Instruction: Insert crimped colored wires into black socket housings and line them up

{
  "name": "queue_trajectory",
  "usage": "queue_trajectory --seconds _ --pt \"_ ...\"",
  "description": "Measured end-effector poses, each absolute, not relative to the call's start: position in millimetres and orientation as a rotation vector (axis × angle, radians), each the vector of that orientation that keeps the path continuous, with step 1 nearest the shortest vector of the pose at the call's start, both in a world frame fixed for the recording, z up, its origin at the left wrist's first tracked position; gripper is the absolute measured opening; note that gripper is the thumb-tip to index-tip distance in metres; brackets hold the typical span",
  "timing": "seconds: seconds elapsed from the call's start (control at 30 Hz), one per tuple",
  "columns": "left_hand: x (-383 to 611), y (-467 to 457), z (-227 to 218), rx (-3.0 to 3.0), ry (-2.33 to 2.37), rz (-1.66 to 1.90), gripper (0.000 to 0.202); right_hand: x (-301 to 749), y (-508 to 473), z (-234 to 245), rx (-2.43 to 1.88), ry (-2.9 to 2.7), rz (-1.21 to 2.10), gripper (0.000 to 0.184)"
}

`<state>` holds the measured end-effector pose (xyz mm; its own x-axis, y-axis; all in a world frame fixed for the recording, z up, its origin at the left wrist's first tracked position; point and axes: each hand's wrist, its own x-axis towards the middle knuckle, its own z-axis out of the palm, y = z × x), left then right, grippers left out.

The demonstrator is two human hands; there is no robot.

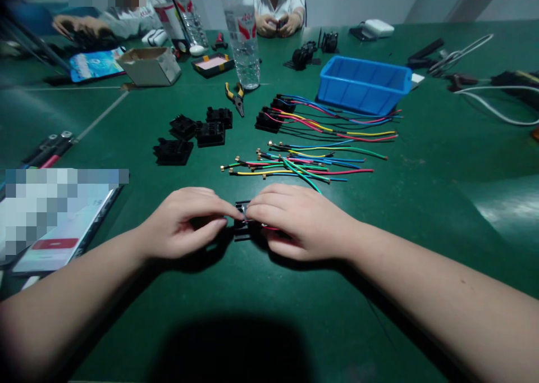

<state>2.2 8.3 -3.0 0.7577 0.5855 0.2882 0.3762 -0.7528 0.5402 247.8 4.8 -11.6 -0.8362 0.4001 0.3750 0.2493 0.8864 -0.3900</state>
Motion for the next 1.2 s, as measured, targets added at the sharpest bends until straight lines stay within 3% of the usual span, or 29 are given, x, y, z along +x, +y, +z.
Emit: queue_trajectory --seconds 0.2,0.43,0.57,1.2 --pt "6.7 6.8 -5.1 2.541 0.874 0.601 0.018 250.3 4.4 -15.3 -0.612 -2.456 0.343 0.034" --pt "4.9 7.1 -3.7 2.61 0.834 0.573 0.012 257.2 19.0 -20.9 -1.47 -2.266 -0.107 0.029" --pt "3.4 6.6 -3.7 2.604 0.849 0.578 0.011 259.4 24.5 -24.6 -1.721 -2.304 -0.234 0.025" --pt "2.3 8.6 -3.8 2.713 0.825 0.517 0.016 258.5 25.1 -23.0 -1.709 -2.333 -0.171 0.006"
